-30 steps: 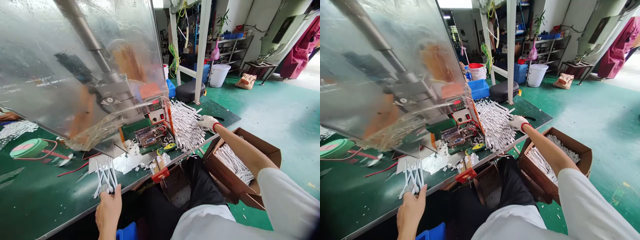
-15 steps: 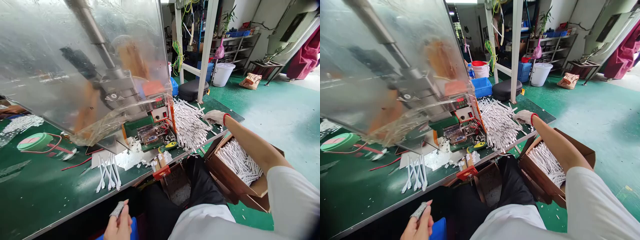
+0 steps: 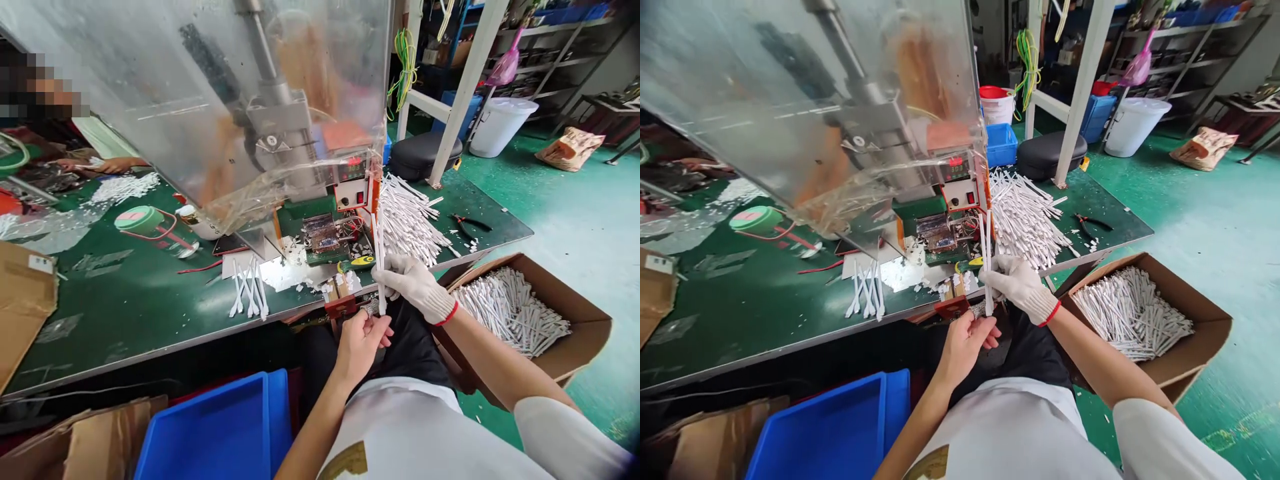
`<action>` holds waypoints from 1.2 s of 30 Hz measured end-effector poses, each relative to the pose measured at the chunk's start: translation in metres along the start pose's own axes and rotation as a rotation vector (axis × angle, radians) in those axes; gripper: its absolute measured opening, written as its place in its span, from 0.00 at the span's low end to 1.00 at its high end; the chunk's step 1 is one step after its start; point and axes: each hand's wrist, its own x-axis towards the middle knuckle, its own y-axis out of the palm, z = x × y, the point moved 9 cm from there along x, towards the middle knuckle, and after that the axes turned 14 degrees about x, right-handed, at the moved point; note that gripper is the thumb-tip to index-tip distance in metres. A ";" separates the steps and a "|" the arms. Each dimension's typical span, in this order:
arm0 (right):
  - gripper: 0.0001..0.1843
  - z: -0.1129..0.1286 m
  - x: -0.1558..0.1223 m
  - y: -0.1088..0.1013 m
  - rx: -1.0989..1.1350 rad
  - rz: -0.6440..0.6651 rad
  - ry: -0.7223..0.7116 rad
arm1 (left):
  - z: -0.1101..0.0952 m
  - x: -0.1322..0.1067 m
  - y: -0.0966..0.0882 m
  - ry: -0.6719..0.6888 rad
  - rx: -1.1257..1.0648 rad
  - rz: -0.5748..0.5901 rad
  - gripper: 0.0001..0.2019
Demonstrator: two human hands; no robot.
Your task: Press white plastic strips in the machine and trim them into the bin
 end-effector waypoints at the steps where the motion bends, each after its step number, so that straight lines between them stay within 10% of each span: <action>1: 0.18 -0.004 0.000 0.006 -0.001 0.014 0.005 | 0.003 0.000 -0.002 -0.014 -0.032 -0.008 0.16; 19: 0.19 -0.033 0.002 0.038 -0.083 0.090 0.071 | 0.033 -0.007 -0.005 -0.170 -0.392 0.049 0.22; 36: 0.22 -0.067 0.055 0.077 0.323 0.320 0.279 | 0.031 0.004 -0.026 -0.187 -0.524 -0.004 0.24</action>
